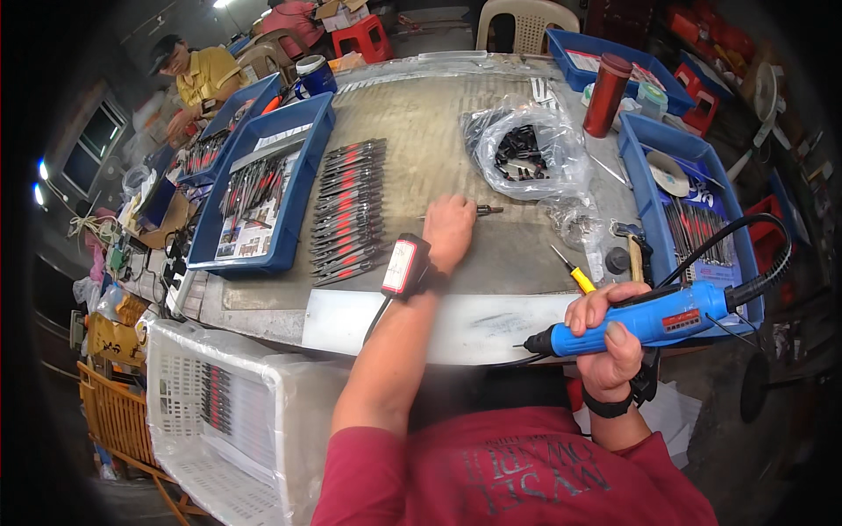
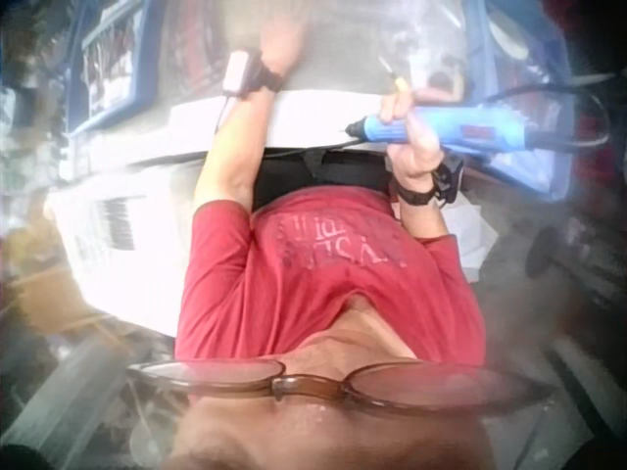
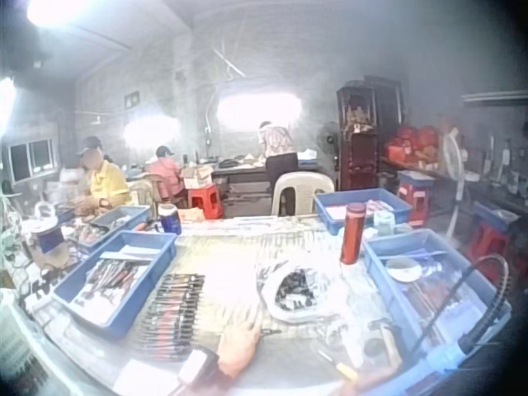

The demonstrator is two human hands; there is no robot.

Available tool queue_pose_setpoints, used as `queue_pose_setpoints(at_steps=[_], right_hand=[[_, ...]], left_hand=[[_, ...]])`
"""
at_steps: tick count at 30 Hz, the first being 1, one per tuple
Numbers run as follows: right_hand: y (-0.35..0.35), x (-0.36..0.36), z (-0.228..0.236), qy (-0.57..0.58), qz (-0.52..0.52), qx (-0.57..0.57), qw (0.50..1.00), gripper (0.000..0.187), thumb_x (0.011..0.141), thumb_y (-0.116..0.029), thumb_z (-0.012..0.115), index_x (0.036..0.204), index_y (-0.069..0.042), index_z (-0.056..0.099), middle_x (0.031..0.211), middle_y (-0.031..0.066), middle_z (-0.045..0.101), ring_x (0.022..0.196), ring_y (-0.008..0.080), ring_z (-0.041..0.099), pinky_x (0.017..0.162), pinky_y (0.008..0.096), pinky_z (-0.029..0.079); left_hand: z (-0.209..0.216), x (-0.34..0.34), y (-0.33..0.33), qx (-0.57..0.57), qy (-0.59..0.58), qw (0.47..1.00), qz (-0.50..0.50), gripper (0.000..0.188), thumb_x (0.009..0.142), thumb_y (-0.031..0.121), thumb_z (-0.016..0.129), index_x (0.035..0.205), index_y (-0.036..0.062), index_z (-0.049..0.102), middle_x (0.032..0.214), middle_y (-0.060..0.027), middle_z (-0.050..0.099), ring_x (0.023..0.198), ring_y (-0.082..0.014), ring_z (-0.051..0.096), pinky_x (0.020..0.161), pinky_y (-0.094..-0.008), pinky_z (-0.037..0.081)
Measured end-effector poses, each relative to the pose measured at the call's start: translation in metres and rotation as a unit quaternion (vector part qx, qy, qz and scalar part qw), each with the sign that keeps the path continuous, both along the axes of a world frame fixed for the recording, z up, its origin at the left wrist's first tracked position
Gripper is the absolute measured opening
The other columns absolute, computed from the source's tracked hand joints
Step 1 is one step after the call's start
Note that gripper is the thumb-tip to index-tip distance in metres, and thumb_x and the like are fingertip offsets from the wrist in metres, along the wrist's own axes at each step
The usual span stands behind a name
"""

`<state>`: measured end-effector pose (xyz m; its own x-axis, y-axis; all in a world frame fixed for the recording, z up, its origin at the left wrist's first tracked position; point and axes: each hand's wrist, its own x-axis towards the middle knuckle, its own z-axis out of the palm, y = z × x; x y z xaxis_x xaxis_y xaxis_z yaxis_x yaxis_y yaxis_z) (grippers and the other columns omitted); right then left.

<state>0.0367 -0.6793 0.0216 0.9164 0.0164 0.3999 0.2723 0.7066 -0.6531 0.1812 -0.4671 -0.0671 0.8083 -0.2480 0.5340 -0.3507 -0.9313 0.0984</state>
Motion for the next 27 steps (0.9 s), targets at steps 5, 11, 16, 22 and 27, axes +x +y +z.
queue_pose_setpoints(at_steps=[5,11,16,22,27], right_hand=[[0.001,0.0,-0.003,0.002,0.0,0.005,1.0,0.037,0.073,-0.008,0.06,0.105,-0.005,0.042,0.078,0.01,0.05,0.067,0.0208,0.051,0.064,0.0335,0.043],[0.002,-0.002,-0.002,0.002,-0.02,-0.017,1.0,0.04,0.072,-0.018,0.062,0.105,-0.007,0.041,0.076,0.0081,0.049,0.065,0.0196,0.05,0.063,0.0334,0.042],[0.002,0.0,-0.004,-0.003,-0.033,-0.029,0.999,0.04,0.073,-0.02,0.06,0.105,-0.006,0.041,0.076,0.0082,0.047,0.065,0.0194,0.049,0.063,0.0336,0.041],[0.005,0.001,-0.005,-0.005,-0.027,-0.032,0.999,0.04,0.073,-0.019,0.059,0.106,-0.005,0.041,0.077,0.0089,0.048,0.065,0.0196,0.049,0.063,0.0337,0.041],[0.009,0.001,-0.005,-0.006,-0.021,-0.034,0.999,0.04,0.073,-0.018,0.058,0.106,-0.005,0.042,0.077,0.0091,0.049,0.065,0.0198,0.049,0.064,0.0336,0.041]], left_hand=[[0.004,0.003,-0.002,0.022,0.025,0.999,0.015,0.01,0.076,0.01,0.053,0.084,0.0053,0.056,0.084,-0.0122,0.055,0.084,-0.0305,0.053,0.07,-0.041,0.044],[0.031,-0.034,0.002,-0.034,0.001,0.998,0.054,0.011,0.075,0.006,0.051,0.085,0.007,0.053,0.087,-0.0084,0.053,0.086,-0.0261,0.05,0.071,-0.0396,0.042],[0.049,-0.081,0.046,-0.06,-0.012,0.992,0.106,0.014,0.075,0.006,0.058,0.089,0.0056,0.056,0.082,-0.0113,0.054,0.081,-0.0309,0.052,0.067,-0.041,0.042],[0.046,-0.119,0.093,-0.086,-0.028,0.975,0.206,0.014,0.077,0.01,0.06,0.09,0.0064,0.058,0.086,-0.0096,0.058,0.081,-0.0308,0.053,0.069,-0.0411,0.042],[0.034,-0.127,0.104,-0.066,0.015,0.967,0.247,0.014,0.078,0.011,0.06,0.092,0.0077,0.058,0.089,-0.0065,0.057,0.086,-0.0279,0.051,0.071,-0.0399,0.041]])
